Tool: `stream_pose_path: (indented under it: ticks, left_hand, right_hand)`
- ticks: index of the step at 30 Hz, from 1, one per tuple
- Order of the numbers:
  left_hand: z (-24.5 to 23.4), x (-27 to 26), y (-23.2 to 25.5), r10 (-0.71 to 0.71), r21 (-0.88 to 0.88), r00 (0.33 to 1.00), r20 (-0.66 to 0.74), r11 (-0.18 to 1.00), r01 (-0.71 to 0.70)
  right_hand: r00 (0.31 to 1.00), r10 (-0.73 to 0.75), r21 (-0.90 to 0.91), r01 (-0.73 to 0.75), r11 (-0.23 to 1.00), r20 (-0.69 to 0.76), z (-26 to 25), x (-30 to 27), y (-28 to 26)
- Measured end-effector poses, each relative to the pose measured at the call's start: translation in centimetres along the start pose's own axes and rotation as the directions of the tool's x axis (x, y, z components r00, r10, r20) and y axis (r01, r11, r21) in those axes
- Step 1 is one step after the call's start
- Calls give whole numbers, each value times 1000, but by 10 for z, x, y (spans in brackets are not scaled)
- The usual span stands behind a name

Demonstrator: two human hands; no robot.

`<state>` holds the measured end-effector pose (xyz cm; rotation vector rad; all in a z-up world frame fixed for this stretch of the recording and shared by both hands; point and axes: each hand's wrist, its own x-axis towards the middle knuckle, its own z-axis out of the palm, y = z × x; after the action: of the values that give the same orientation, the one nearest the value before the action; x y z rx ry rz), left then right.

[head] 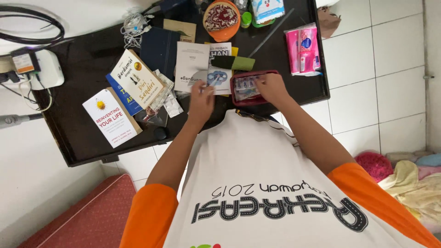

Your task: The person stands at a cluttered table and repeatedly picks up small packets and papers, then places them into a red plastic container. The person continues this process, sorting items from the table into the container.

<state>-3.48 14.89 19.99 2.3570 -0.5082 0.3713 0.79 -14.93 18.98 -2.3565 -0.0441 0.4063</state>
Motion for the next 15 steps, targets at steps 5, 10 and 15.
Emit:
stream_pose_path:
  ticks: [5,10,15]
  left_hand:
    - [-18,-74,-67,-402,11,915,30,916,402]
    - [-15,-111,-110,-584,60,774,243,806,589]
    - [-15,-93,-96,-632,133,681,370,761,634]
  right_hand:
    - [987,157,30,-157,987,-18,-1,1,16]
    - [972,226,65,-222,973,-59,-14,5,-10]
    - [956,283,180,-266,947,-76,-5,8,-14]
